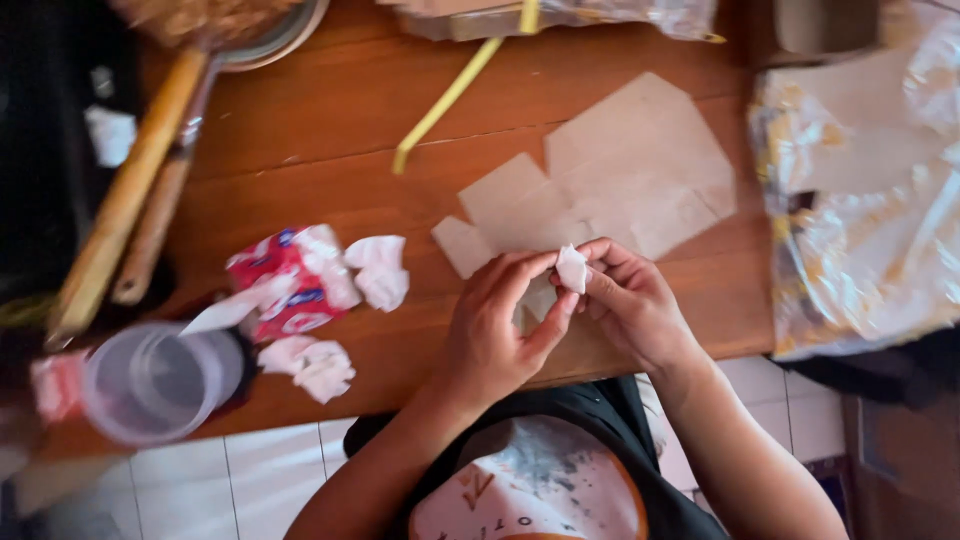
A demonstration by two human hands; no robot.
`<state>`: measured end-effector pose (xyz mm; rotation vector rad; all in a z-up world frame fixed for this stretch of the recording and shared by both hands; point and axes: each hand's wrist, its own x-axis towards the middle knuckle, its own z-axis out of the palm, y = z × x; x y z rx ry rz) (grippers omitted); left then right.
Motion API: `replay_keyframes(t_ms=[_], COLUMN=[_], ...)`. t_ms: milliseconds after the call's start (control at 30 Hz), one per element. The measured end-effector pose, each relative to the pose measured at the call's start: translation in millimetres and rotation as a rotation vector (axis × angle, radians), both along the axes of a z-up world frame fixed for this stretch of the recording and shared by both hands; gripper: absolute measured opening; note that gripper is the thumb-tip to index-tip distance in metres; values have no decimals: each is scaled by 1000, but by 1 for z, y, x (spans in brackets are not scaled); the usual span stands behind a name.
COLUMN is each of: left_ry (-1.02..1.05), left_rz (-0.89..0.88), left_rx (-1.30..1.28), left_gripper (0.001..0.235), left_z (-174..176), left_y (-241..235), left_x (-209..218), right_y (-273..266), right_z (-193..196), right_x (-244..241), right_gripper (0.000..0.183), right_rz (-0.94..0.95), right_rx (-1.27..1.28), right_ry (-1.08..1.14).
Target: The person folds a flat cardboard box blank into a three-dimensional box. They fold the side flaps, tuck the tabs into slots, and secure the structure by hand on a wooden table.
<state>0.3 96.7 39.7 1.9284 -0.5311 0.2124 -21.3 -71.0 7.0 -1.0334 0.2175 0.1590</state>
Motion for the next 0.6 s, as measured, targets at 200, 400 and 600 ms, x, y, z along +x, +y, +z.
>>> replay_keyframes(t_ms=[200, 400, 600], left_ry=[-5, -16, -66], left_rz=[265, 444, 619], left_rx=[-152, -241, -166], left_gripper=[26, 22, 19], left_z=[-3, -19, -35], left_y=[44, 86, 126], left_x=[-25, -68, -105], right_y=[39, 92, 145], right_z=[27, 21, 15], right_x=[15, 2, -16], right_gripper=[11, 13, 10], right_rz=[311, 416, 528], right_rx=[-375, -443, -544], right_ry=[-250, -376, -356])
